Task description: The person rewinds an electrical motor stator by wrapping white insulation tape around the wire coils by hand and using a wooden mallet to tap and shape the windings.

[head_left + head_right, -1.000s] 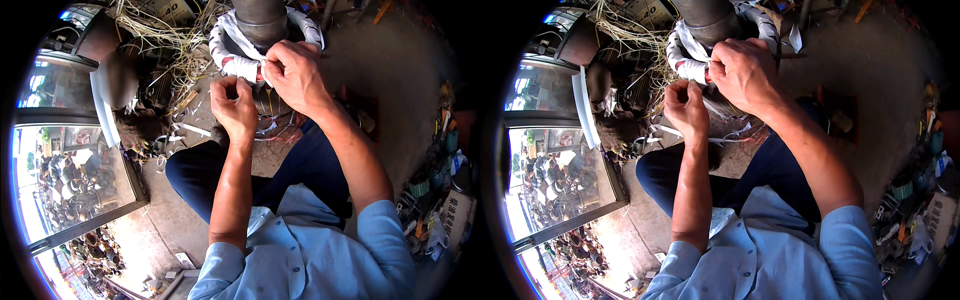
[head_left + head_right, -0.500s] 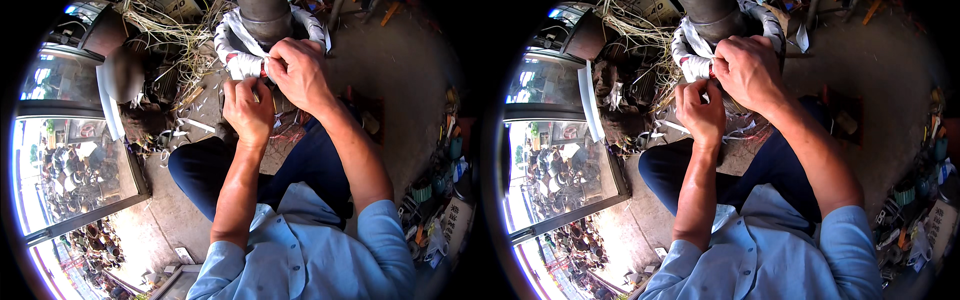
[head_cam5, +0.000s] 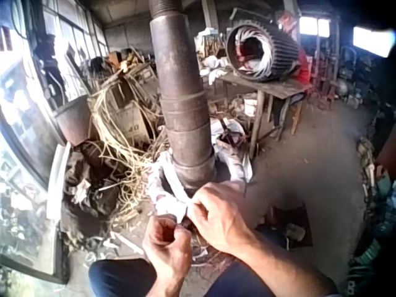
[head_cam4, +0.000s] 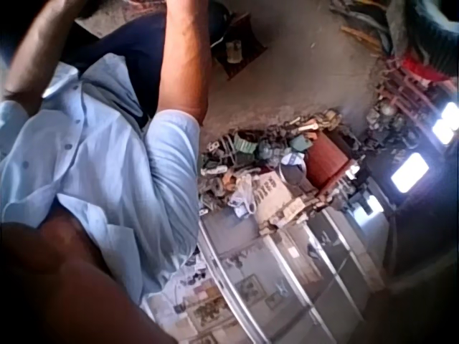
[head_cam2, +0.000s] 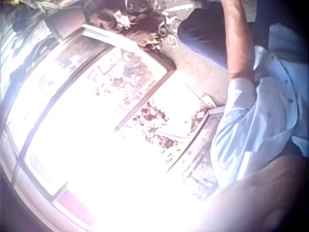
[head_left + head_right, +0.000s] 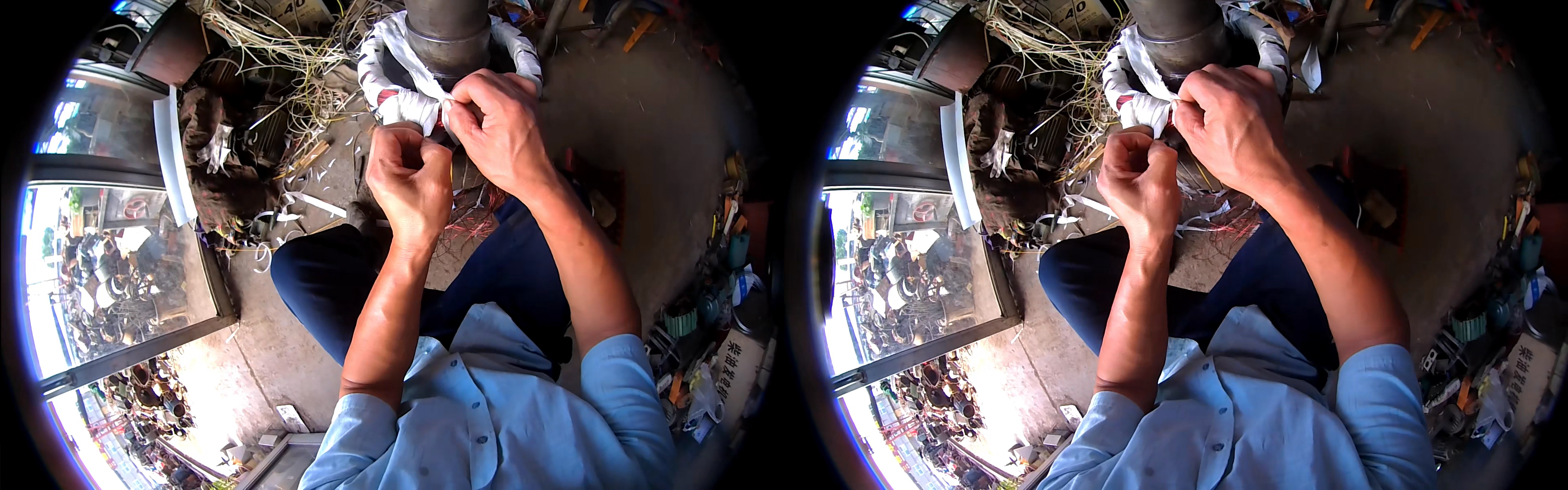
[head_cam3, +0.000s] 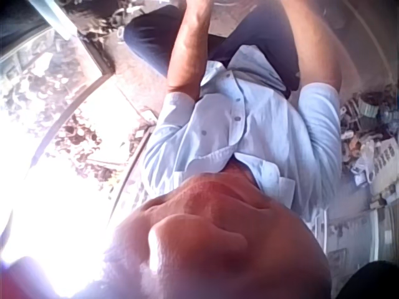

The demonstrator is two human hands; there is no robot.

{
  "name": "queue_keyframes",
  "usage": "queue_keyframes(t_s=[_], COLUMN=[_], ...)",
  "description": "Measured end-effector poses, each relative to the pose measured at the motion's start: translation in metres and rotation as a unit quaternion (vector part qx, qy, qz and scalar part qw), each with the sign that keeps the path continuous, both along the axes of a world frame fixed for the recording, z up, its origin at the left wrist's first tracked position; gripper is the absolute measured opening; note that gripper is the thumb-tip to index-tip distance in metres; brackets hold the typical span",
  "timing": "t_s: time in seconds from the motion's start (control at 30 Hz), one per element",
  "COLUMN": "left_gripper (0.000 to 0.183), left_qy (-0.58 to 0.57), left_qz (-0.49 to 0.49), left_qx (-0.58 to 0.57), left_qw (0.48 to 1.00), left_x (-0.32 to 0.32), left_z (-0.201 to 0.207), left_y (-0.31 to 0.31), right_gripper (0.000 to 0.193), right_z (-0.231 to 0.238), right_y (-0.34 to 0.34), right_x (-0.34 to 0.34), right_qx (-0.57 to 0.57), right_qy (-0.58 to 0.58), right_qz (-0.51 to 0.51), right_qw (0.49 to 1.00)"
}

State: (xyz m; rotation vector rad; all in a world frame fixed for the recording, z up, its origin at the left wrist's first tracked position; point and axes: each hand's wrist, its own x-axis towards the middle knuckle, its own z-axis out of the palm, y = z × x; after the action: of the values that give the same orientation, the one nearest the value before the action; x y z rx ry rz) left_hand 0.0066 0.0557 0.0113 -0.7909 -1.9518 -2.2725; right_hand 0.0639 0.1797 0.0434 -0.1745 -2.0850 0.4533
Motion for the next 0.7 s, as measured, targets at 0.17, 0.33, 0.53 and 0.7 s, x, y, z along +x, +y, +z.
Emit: queue_keyframes(t_s=[0.17,0.33,0.53,0.7], left_gripper=[0.006,0.021,0.031,0.018], left_qy=[0.002,-0.226,0.005,-0.157], left_qz=[0.007,-0.143,-0.255,-0.319], left_qx=[-0.113,-0.064,-0.339,-0.389], left_qw=[0.994,0.961,0.906,0.85], left_x=[0.001,0.002,0.021,0.066], left_z=[0.01,0.02,-0.052,-0.061], left_y=[-0.007,-0.035,-0.117,-0.23], right_gripper=[0.018,0.016,0.015,0.016], right_z=[-0.002,0.001,0.001,0.004], right_y=[0.001,-0.001,-0.001,0.0], right_x=[-0.002,0.002,-0.003,0.0], right_qx=[0.005,-0.011,-0.019,-0.035], right_qy=[0.001,-0.026,-0.037,-0.049], right_qz=[-0.005,-0.008,-0.004,-0.007], right_qw=[1.0,1.0,0.999,0.998])
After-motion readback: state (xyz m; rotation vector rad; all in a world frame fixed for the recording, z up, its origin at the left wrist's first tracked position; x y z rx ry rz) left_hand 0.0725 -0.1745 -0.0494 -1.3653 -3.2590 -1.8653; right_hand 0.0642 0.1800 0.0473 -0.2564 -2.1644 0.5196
